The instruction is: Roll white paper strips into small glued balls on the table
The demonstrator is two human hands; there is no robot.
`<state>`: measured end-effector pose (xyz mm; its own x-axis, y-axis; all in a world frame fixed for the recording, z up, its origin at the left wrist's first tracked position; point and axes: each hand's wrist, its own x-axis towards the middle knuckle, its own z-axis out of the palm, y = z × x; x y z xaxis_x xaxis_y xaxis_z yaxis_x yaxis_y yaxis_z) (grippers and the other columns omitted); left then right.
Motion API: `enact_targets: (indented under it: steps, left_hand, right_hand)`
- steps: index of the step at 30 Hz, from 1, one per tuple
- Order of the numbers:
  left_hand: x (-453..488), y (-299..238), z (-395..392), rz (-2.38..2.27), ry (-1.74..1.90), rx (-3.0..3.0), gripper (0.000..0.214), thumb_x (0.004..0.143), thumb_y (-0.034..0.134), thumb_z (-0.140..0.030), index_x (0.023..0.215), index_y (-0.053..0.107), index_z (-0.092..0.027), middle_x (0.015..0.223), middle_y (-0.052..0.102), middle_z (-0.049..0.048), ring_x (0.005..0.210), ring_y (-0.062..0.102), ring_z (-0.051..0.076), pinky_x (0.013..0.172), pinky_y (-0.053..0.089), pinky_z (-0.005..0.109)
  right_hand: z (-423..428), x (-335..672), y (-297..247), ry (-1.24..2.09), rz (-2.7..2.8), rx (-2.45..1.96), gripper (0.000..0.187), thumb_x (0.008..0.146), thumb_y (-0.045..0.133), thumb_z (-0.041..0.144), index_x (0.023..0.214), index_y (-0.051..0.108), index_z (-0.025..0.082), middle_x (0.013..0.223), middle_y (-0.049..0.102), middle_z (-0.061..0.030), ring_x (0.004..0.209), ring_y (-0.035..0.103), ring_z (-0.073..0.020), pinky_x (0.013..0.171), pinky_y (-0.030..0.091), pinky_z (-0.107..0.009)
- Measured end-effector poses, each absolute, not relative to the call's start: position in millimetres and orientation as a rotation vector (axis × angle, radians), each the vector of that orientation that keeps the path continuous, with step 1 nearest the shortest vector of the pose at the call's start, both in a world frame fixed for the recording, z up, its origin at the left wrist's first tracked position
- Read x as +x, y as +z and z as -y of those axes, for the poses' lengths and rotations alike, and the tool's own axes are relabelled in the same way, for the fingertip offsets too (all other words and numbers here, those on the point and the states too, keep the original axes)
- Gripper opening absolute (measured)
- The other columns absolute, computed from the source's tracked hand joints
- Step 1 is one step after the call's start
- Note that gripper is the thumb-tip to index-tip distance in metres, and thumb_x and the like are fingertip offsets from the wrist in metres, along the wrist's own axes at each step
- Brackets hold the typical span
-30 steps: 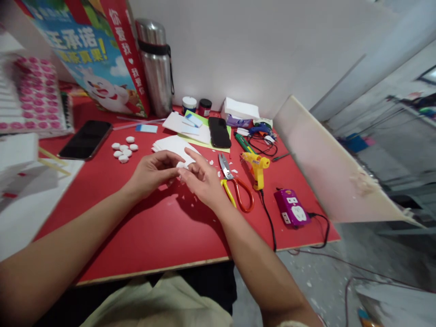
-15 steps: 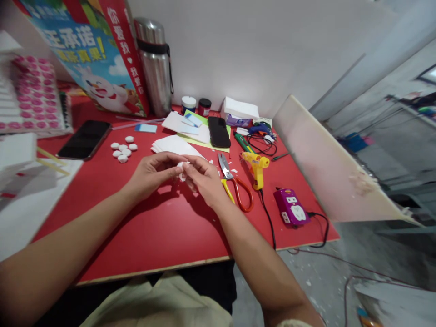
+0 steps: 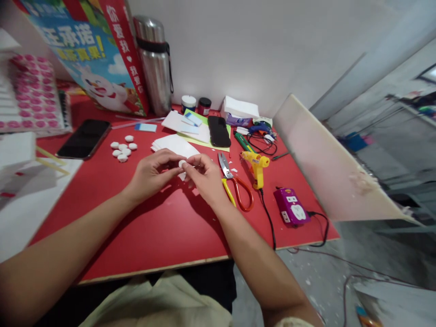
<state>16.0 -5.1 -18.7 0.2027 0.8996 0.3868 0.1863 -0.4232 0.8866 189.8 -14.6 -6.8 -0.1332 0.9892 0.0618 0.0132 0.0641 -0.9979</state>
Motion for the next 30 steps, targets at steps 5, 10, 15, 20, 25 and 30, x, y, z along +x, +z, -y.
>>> enact_targets:
  steps: [5, 10, 15, 20, 25, 30]
  left_hand:
    - [18, -20, 4, -0.991, 1.291, 1.7, 0.02, 0.089, 0.071, -0.029, 0.104, 0.081, -0.022, 0.093, 0.072, 0.0072, 0.087, 0.065, 0.02, 0.084, 0.049, 0.031]
    - [19, -19, 5, -0.964, 1.327, 1.656, 0.017, 0.087, 0.074, -0.026, 0.1, 0.083, -0.021, 0.091, 0.073, 0.0073, 0.085, 0.067, 0.019, 0.081, 0.051, 0.03]
    - [20, -16, 6, -0.958, 1.321, 1.696, 0.016, 0.088, 0.072, -0.026, 0.1, 0.083, -0.021, 0.092, 0.073, 0.008, 0.085, 0.067, 0.019, 0.081, 0.051, 0.031]
    - [21, -18, 5, -0.997, 1.283, 1.818, 0.024, 0.088, 0.073, -0.03, 0.11, 0.078, -0.02, 0.098, 0.072, 0.0084, 0.091, 0.066, 0.02, 0.083, 0.05, 0.031]
    - [22, -21, 8, -1.036, 1.253, 1.879, 0.02, 0.092, 0.068, -0.028, 0.108, 0.075, -0.018, 0.1, 0.072, 0.0081, 0.089, 0.065, 0.019, 0.077, 0.049, 0.028]
    - [21, -24, 5, -1.001, 1.256, 1.466, 0.028, 0.087, 0.074, -0.032, 0.108, 0.072, -0.014, 0.094, 0.074, 0.008, 0.077, 0.067, 0.018, 0.071, 0.056, 0.031]
  right_hand:
    - [9, 192, -14, 1.313, 1.246, -1.045, 0.03, 0.077, 0.083, 0.042, 0.091, 0.069, 0.019, 0.068, 0.068, 0.0026, 0.06, 0.063, -0.0111, 0.059, 0.055, -0.025]
    - [7, 194, -18, 1.412, 1.176, -1.001, 0.027, 0.075, 0.085, 0.04, 0.087, 0.073, 0.018, 0.067, 0.069, 0.0017, 0.06, 0.062, -0.0102, 0.063, 0.054, -0.026]
    - [7, 194, -16, 1.449, 1.126, -0.986, 0.025, 0.073, 0.087, 0.036, 0.083, 0.073, 0.018, 0.064, 0.067, 0.002, 0.056, 0.059, -0.0094, 0.06, 0.053, -0.025]
    - [8, 191, -11, 1.307, 1.177, -1.057, 0.027, 0.074, 0.086, 0.037, 0.085, 0.07, 0.018, 0.069, 0.069, 0.0015, 0.057, 0.061, -0.0101, 0.059, 0.053, -0.026]
    - [11, 189, -8, 1.137, 1.347, -1.143, 0.029, 0.079, 0.08, 0.042, 0.084, 0.065, 0.018, 0.065, 0.066, 0.002, 0.054, 0.061, -0.012, 0.054, 0.051, -0.026]
    - [16, 206, 1, 0.767, 1.611, -1.313, 0.023, 0.093, 0.064, 0.04, 0.096, 0.072, 0.018, 0.078, 0.073, -0.002, 0.062, 0.065, -0.0145, 0.061, 0.051, -0.027]
